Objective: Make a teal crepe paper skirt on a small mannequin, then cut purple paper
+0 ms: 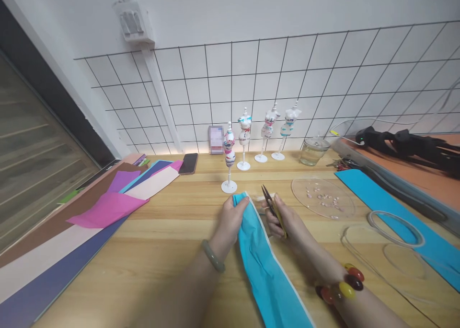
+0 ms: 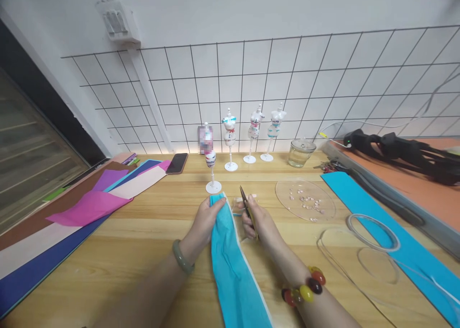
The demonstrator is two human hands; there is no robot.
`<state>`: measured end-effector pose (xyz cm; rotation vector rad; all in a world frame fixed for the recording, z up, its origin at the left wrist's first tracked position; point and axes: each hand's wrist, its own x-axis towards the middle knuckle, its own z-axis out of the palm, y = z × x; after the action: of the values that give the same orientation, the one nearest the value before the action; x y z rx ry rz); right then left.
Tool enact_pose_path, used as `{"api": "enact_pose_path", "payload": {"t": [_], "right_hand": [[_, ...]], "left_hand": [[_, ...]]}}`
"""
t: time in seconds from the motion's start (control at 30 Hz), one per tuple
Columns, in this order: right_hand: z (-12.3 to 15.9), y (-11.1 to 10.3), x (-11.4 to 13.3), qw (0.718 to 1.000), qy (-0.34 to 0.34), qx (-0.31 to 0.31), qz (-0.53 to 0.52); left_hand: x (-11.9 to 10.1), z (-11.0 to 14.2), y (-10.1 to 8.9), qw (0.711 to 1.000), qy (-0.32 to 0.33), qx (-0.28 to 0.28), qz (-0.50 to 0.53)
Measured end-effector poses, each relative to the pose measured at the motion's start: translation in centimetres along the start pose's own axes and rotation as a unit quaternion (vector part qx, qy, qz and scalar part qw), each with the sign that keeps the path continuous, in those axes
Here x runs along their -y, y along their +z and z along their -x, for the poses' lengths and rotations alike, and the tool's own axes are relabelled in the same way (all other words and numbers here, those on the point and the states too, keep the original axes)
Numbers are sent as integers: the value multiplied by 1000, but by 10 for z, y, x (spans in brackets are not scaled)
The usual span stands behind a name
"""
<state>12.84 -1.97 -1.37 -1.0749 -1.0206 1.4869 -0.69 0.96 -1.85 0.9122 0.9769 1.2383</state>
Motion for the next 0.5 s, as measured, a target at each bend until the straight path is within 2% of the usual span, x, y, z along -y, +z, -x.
{"api": "enact_pose_path", "payload": {"t": [0.13, 0.27, 0.33, 0.43, 0.5], "right_hand": [[3, 2, 0, 996, 10, 68, 48], [4, 4, -2, 997, 13, 52, 57], [2, 1, -1, 998, 4, 36, 44], [-1, -5, 0, 999, -9, 14, 38], [-5, -9, 0, 999, -15, 0, 38]], "left_hand": [[-4, -4, -2, 999, -11, 0, 32], [-8, -1, -2, 998, -8, 21, 55], [-9, 3, -2, 995, -18, 73, 64], [-9, 9, 0, 981, -65, 180, 45], [-8, 11, 1, 974, -92, 206, 23]]}}
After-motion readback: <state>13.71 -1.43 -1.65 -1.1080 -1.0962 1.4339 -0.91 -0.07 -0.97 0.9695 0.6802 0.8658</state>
